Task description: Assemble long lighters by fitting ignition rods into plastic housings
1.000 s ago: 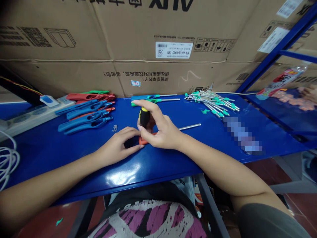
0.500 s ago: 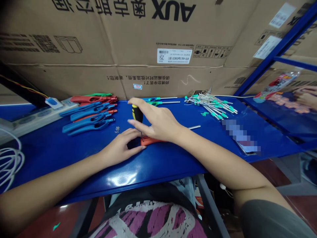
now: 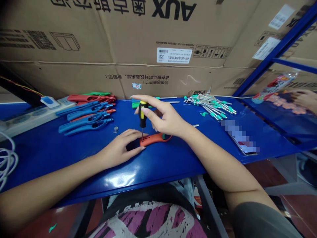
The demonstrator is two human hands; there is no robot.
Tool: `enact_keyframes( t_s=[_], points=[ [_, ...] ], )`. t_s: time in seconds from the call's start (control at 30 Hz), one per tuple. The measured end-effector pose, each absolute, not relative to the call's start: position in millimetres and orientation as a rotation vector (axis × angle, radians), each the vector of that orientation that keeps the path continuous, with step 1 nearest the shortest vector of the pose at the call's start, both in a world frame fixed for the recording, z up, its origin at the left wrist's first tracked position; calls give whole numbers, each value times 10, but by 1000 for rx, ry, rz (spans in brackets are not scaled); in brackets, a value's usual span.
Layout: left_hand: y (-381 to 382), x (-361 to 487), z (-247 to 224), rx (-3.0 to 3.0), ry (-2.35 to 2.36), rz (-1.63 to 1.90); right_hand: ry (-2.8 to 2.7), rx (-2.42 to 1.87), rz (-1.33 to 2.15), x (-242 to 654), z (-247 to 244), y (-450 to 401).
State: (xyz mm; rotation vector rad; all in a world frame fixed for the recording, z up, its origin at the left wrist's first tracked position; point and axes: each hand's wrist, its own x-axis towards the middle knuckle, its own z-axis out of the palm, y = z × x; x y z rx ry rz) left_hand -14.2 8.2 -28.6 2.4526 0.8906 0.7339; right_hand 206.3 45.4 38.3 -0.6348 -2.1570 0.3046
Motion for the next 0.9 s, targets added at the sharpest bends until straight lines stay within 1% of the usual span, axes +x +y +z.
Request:
enact_keyframes(
  t_s=[0.17,0.23,0.33,0.37,0.53,0.67,0.8,0.83,0.9],
  points=[
    [72,-136,-297,2440,834,753,-2080,-565,-115,2122,432,444],
    [78,-135,-309,2440,821,755,-2140,-547,-76,2126,461,396],
    [88,-132,-317,2445,802,748,-2243,-574,141,2115,490,326],
    [90,-130,-316,2447,797,749,-2243,-580,157,2108,490,311],
    [91,-122,-295,2450,813,762,-2161,-591,-99,2064,456,272],
    [95,-128,-301,2457,808,727,-2226,-549,90,2030,423,263],
    [104,-141,-329,2463,776,760,-2123,-546,-79,2025,390,288],
    [106,-144,-333,2460,772,757,-2126,-549,-83,2025,391,294],
    [107,-146,-335,2453,776,739,-2189,-548,38,2025,402,304]
  ],
)
